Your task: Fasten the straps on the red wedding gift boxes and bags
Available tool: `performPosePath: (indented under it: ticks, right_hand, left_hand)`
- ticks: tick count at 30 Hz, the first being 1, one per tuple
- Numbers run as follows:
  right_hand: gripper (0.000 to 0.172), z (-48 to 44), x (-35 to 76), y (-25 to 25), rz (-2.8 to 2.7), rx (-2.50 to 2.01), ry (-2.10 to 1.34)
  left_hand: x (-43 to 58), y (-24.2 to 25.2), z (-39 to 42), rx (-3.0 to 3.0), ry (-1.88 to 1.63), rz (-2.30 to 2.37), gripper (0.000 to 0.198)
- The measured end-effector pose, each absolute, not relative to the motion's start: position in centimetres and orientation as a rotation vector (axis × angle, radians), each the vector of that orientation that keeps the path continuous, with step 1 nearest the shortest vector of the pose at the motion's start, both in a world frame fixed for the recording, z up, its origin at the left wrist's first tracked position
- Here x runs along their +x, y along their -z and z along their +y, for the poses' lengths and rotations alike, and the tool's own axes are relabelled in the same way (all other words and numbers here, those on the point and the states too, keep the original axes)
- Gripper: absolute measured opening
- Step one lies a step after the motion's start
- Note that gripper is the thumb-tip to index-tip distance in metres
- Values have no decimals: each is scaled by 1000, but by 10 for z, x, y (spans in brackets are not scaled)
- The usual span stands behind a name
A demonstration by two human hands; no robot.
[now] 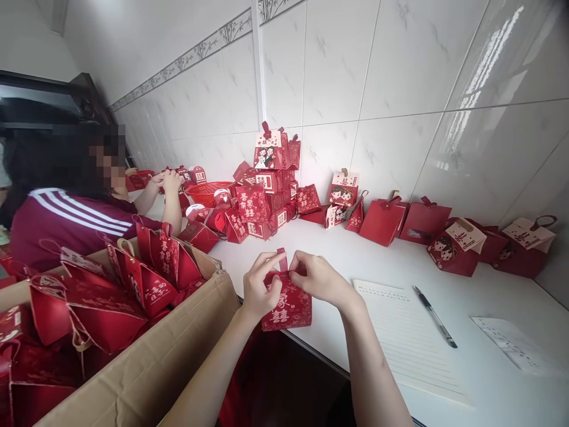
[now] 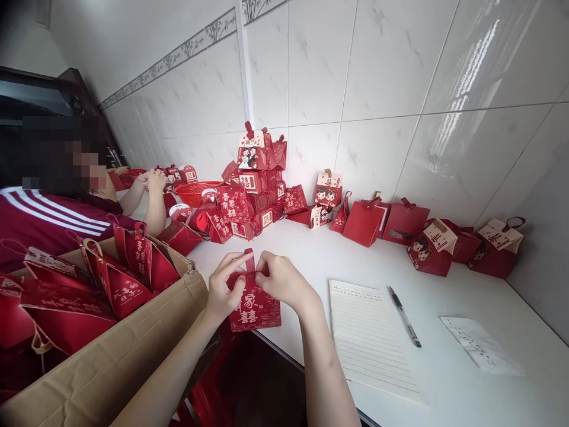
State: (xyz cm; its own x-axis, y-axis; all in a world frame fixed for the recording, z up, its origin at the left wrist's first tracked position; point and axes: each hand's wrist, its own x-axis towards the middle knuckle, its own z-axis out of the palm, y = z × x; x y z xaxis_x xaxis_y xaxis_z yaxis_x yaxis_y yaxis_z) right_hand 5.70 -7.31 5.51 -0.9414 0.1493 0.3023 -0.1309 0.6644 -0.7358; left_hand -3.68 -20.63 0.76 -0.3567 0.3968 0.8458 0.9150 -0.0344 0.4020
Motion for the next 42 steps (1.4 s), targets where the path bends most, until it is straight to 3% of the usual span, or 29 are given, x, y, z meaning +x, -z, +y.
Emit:
performPosePath:
  ticks: [8,14,18,22,31,35,42]
  right_hand:
    - [9,-74,58,-39,-2404,-3,-1286]
    - [14,-69,58,-40,-2416,99,-1424]
    - [15,-68,60,-42,-2468,142,-1279]
    - [17,-69,60,-45,-2481,116,-1147]
    - [15,-68,70,-48,-2534,67,-1193]
    - [12,-67,70,-39,-2493,55,-1249]
    - [12,-66,66,-36,-2461,87,-1316]
  left_hand:
    - [-35,-11,-207,-1383,1353,-1808,34]
    - [-37,-16,-204,-1306,1571,-1995,19]
    - [-39,-28,-206,-1309,1687,-2172,18]
    - [-37,-41,-206,-1343,1480,-2310,5]
    - [-35,-21,-206,-1521,1508,-1999,19]
    - [-35,-20,-211,-1658,1561,-1947,38]
    - [-37,-22,-211,-1637,1348,-1928,45]
